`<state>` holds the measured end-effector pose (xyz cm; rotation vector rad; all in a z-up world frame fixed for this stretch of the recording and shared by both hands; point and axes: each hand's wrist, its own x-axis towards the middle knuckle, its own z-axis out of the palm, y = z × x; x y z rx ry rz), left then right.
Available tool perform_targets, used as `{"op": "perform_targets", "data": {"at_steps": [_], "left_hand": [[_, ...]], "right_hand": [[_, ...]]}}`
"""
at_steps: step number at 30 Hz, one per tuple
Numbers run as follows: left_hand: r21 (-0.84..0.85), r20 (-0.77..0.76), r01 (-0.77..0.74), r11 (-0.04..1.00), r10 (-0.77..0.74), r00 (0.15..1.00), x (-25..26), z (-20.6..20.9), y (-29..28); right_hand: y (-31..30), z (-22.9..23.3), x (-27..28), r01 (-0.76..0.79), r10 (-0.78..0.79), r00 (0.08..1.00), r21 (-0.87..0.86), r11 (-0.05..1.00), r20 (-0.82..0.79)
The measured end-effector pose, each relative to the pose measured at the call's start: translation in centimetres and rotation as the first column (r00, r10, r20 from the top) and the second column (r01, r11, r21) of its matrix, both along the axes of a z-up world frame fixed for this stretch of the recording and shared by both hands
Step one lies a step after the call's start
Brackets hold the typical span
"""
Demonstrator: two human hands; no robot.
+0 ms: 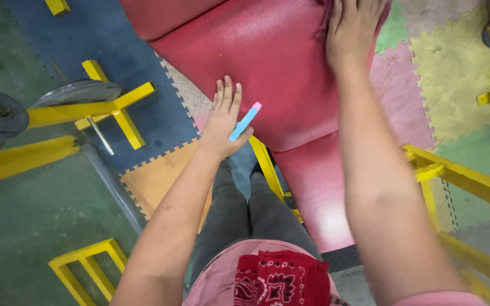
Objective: Wiping down gym machines and weights using a spray bottle and cloth.
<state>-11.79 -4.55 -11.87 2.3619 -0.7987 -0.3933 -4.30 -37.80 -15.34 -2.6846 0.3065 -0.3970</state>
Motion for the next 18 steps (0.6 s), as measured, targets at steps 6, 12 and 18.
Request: {"op": "perform_targets", "data": {"at_steps": [6, 12, 18], "left_hand": [[0.001, -0.015, 0.007, 1.0, -0.007, 1.0, 0.2, -0.8, 0.1], [-0.023, 0.028, 0.012, 1.0, -0.011, 1.0, 0.0, -1.0, 0.2], [0.017, 0.082, 0.041, 0.999, -0.043, 0.996, 0.1, -1.1, 0.4]], "right_hand": [[10.9, -0.9, -9.5, 0.317, -0.313, 0.948, -0.112, 0.942, 0.051], [10.8, -3.9, -19.0, -0.272, 0.271, 0.962, -0.224, 0.936, -0.035], [1.5, -5.1, -19.3, -0.226, 0.217, 0.974, -0.189, 0.956, -0.067]]}}
